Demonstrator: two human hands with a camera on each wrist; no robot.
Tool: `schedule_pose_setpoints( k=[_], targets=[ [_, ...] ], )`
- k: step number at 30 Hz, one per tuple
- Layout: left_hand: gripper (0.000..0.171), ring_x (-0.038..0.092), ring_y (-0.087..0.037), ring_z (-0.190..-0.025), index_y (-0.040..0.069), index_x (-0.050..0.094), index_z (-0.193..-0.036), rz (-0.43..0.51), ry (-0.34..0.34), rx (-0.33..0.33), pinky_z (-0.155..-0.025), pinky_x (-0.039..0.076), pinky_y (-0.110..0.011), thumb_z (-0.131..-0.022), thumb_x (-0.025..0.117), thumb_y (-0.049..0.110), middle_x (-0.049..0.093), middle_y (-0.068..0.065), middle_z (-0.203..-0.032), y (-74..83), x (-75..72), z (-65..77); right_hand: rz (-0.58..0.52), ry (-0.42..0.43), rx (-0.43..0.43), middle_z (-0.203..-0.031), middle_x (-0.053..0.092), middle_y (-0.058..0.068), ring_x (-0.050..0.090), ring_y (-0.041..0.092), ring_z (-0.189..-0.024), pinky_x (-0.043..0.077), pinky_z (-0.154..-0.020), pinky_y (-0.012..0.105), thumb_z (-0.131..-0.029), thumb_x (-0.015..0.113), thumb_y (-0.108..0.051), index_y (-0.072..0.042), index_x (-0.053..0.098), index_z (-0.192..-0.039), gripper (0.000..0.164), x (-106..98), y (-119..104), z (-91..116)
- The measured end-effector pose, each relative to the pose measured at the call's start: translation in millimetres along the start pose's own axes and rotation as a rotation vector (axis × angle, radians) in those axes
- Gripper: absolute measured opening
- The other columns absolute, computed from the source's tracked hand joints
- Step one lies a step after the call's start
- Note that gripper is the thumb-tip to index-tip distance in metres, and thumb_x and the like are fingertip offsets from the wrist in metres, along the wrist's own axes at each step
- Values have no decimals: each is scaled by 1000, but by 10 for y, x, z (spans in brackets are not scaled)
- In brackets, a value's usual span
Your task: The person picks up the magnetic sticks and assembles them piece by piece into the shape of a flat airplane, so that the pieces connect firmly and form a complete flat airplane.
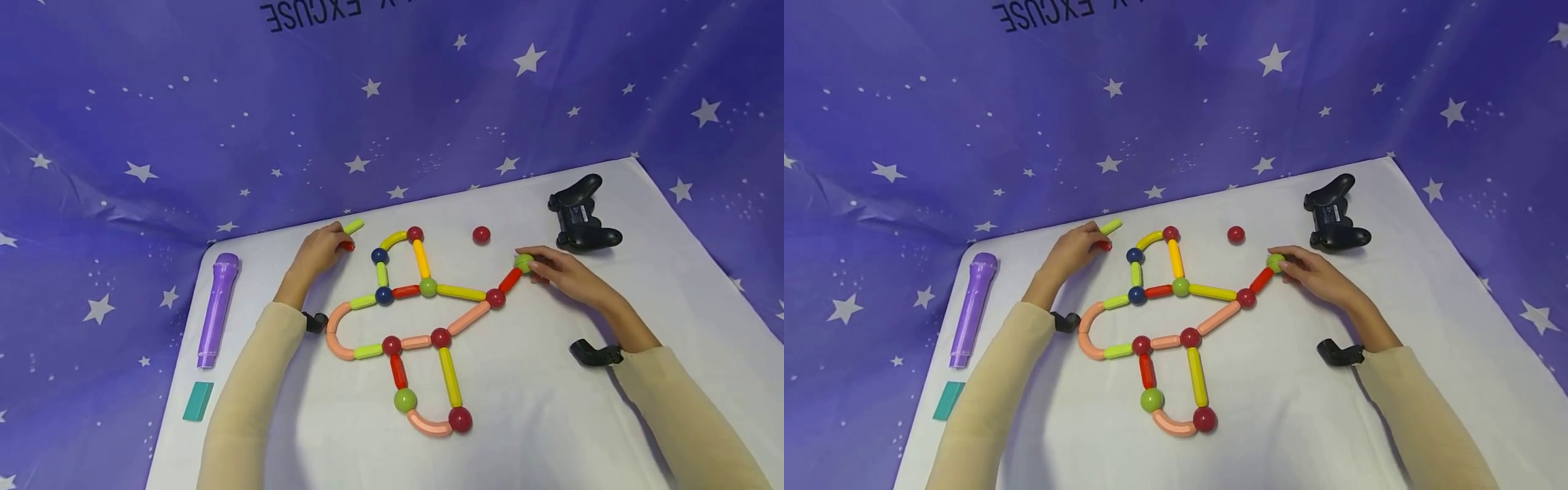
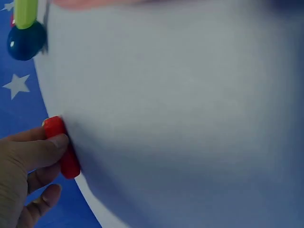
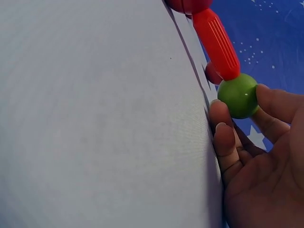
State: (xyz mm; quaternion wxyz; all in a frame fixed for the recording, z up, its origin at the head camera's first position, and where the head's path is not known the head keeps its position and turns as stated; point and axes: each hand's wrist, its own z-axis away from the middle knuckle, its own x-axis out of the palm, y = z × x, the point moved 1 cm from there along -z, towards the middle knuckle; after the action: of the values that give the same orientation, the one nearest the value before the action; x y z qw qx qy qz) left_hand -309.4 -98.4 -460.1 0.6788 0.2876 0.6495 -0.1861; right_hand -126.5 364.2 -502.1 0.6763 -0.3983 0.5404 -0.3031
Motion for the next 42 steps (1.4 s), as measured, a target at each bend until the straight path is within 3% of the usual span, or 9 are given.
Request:
schedule_pose_setpoints(
  k=[6, 10, 14, 17, 21, 25, 28, 32, 42],
  targets=[
    [22, 65, -29, -88, 9, 73, -110, -51, 25, -40, -84, 53, -43, -88, 72, 9, 66, -10, -101, 73, -55, 105, -7, -1, -34, -121, 54, 14, 60, 18, -85, 52, -73, 19, -104, 47, -16, -6, 48, -142, 40, 8, -4, -1],
    [24, 65, -26, -84, 10, 70, -112, -17, 112, 8, -79, 54, -41, -88, 73, 10, 68, -8, -100, 366, -232, 172, -25, 1, -48, -117, 53, 13, 58, 19, -83, 51, -71, 19, -104, 46, -13, -4, 49, -141, 38, 3, -6, 11],
    [27, 63, -21, -85, 11, 69, -114, 36, 153, 225, -79, 54, -34, -87, 74, 11, 68, -5, -101, 1074, -397, 158, -31, 6, -37, -115, 52, 12, 58, 18, -81, 51, -67, 20, -104, 46, -11, -3, 48, -142, 39, -37, -13, 20],
    [30, 62, -16, -94, 12, 68, -120, 34, 104, 409, -87, 52, -28, -90, 72, 17, 68, -1, -108, 1711, -405, 116, -42, 7, -20, -115, 53, 14, 58, 15, -82, 51, -68, 21, -104, 45, -13, -3, 46, -143, 40, -69, -24, 27],
    [30, 60, -10, -103, 17, 67, -125, -60, -7, 580, -94, 47, -23, -96, 64, 26, 66, 4, -114, 2441, -243, 36, -68, 15, -7, -108, 58, 17, 60, 13, -82, 51, -67, 22, -104, 46, -15, -1, 46, -142, 40, -61, -23, 42],
    [27, 55, -9, -105, 25, 67, -124, -212, -56, 679, -92, 42, -24, -101, 55, 29, 64, 9, -113, 2881, -1, -59, -70, 19, 12, -108, 59, 16, 61, 11, -83, 51, -69, 21, -104, 48, -20, -2, 49, -139, 39, -24, -2, 37],
    [25, 53, -10, -105, 27, 68, -122, -284, -71, 698, -90, 39, -26, -102, 52, 29, 63, 10, -112, 3011, 166, -108, -59, 17, 26, -112, 59, 15, 61, 11, -84, 52, -70, 21, -104, 49, -24, -3, 51, -138, 40, 2, 1, 21],
    [25, 53, -10, -103, 27, 68, -121, -246, -107, 649, -93, 39, -25, -100, 55, 32, 61, 9, -110, 3023, 321, -128, -61, 22, 31, -113, 59, 14, 61, 11, -85, 52, -72, 21, -103, 50, -26, -5, 53, -137, 40, 21, -7, 9],
    [26, 55, -8, -103, 24, 66, -123, -174, -61, 625, -97, 40, -26, -100, 56, 31, 58, 8, -112, 2985, 454, -146, -63, 34, 26, -109, 57, 16, 59, 14, -81, 51, -67, 22, -103, 50, -20, -4, 54, -136, 37, -18, -7, 36]
  ],
)
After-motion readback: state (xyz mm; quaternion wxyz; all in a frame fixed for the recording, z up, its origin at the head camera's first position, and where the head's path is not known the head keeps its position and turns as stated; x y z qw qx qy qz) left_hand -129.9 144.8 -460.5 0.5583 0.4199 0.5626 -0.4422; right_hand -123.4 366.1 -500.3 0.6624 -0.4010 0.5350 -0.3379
